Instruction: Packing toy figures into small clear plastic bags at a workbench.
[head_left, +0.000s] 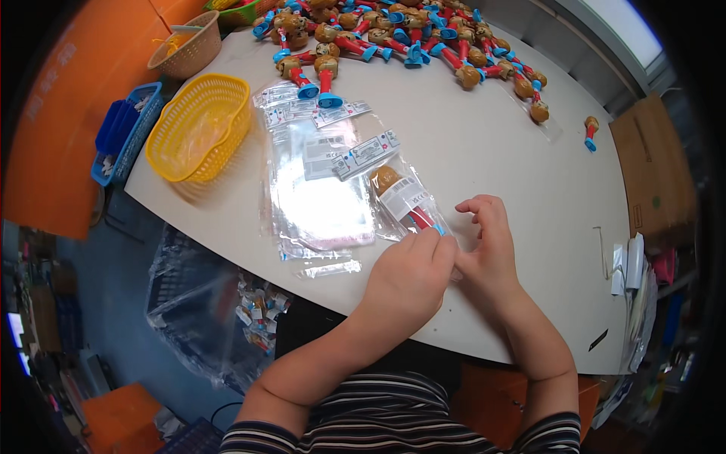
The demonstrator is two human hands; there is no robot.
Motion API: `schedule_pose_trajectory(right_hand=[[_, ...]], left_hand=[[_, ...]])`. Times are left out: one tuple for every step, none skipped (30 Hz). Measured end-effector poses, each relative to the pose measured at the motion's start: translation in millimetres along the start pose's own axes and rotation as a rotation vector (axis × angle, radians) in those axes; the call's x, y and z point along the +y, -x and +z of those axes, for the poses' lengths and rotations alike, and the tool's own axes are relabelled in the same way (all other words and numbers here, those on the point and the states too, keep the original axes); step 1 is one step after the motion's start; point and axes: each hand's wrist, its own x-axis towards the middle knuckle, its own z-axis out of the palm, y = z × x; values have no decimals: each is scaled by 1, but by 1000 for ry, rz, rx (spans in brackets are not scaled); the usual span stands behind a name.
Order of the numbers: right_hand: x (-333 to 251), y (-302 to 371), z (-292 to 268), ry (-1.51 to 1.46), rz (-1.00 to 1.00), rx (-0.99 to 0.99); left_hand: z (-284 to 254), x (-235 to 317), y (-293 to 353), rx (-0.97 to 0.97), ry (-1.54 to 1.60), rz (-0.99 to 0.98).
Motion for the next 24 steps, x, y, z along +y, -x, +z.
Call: schedule_pose_trajectory(right_hand=[[1, 0, 1, -46, 36, -38], [1, 1, 1, -92, 74, -77], [0, 3, 0, -91, 78, -78], [-2, 5, -2, -193, 201, -193], [-5, 8, -3, -299, 328, -311], [-5, 8, -7, -301, 337, -314], [-4, 6, -11, -354, 458, -453], [-5, 4, -18, -402, 582, -588], [-6, -1, -22, -404, 594, -590], [-7, -6, -26, -504, 678, -654], [-8, -10, -29, -604, 758, -716], [-8, -11, -30, -605, 765, -717], [-8, -12, -31, -664, 808, -724], [-9, -12, -32, -724, 848, -734], [-11, -12, -32, -724, 849, -737], [-13, -11, -31, -746, 864, -733], [-14, -10, -31, -766, 882, -727], [-14, -9, -30, -765, 882, -729], [-14, -8, -30, -771, 890, -724], [-14, -7, -29, -778, 898, -717], [-16, -6, -28, -778, 899, -718], [-17, -5, -27, -774, 895, -714], [-17, -4, -27, -773, 893, -709], [-15, -2, -27, -775, 895, -708]], left_hand=[[0, 1, 2, 0, 2, -1], [0, 1, 3, -14, -10, -21], [0, 1, 5, -30, -22, -40], [0, 0, 6, -35, -18, -41], [0, -4, 9, -14, -26, -57], [-1, -7, 12, 5, -33, -74], [-4, -10, 15, -4, -29, -79], [-10, -10, 17, 25, -30, -88], [-13, -9, 17, 56, -35, -99], [-15, -6, 16, 47, -30, -104], [-18, -1, 13, 90, 10, -85], [-18, 2, 12, 134, 49, -66], [-14, 3, 14, 130, 52, -68], [-9, 5, 16, 124, 58, -56], [-4, 5, 19, 118, 64, -44], [-1, 4, 21, 118, 63, -46], [3, 2, 24, 112, 54, -65], [8, 0, 26, 105, 44, -83], [12, -1, 28, 106, 45, -84], [15, -1, 31, 114, 39, -71], [17, -1, 32, 121, 34, -58], [18, -1, 34, 121, 34, -59], [20, 0, 34, 121, 28, -65], [21, 1, 34, 121, 22, -70]])
